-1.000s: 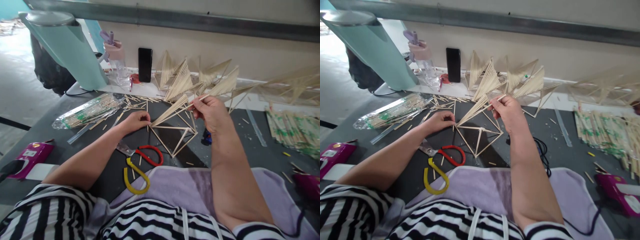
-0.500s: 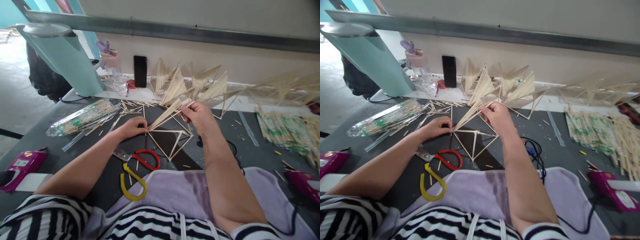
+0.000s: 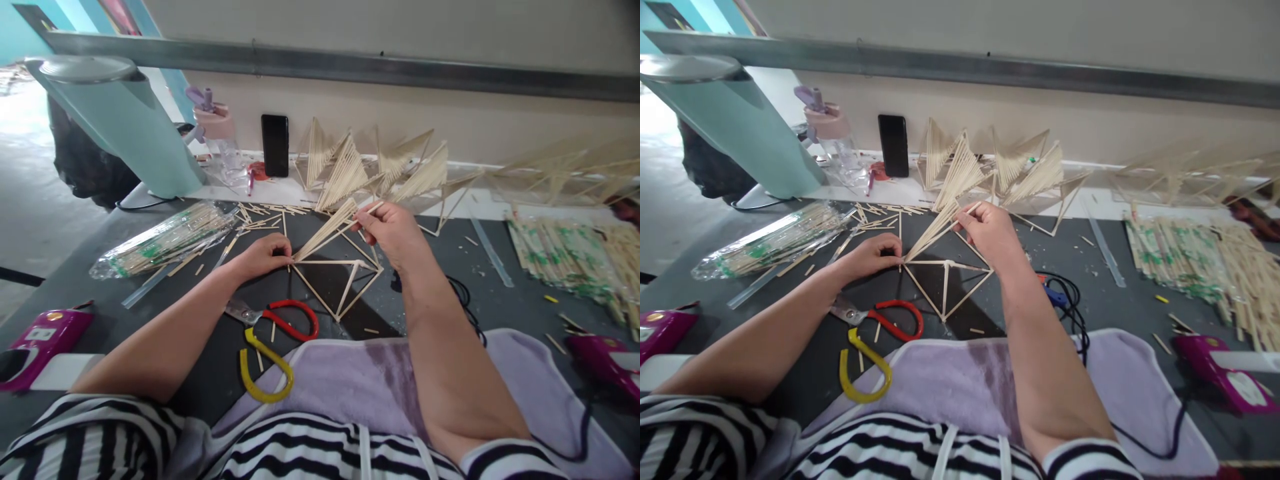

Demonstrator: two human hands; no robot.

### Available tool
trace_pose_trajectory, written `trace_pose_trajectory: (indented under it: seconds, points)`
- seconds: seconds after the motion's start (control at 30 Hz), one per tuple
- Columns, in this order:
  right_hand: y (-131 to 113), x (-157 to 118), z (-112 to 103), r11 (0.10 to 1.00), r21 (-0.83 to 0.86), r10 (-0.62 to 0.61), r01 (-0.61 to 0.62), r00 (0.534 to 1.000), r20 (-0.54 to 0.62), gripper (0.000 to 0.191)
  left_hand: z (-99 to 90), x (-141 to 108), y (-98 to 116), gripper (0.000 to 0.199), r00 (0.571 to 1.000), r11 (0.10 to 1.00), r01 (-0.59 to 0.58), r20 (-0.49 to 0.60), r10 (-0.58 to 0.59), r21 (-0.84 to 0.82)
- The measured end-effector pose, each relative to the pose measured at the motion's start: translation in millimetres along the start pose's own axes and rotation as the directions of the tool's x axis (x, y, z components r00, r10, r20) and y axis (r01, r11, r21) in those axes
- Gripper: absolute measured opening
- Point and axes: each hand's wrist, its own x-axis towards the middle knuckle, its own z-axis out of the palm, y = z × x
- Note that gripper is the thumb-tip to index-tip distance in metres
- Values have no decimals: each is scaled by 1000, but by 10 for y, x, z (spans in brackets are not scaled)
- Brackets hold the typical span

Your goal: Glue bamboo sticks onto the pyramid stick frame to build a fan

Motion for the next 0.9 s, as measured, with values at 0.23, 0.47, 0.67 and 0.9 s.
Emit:
trace_pose_trajectory:
  seconds: [0.23,0.47,0.67,0.9]
  points:
    - [-52,-18,-29,997,61,-51,57,995,-86,18,6,-7,19,16,999,997,31,-42,-34,-71]
    - [-35,-14,4,999,32,-2,5,998,-68,15,-12,-2,38,16,1000,998,15,-7,-15,-58]
    - [-33,-27,40,1000,-5,-12,12,999,-47,10,-3,1,13,17,1000,999,-17,8,17,-38]
    - [-13,-28,53,998,-62,-22,19,999,-35,11,12,8,34,20,1000,1000,-17,7,17,-16]
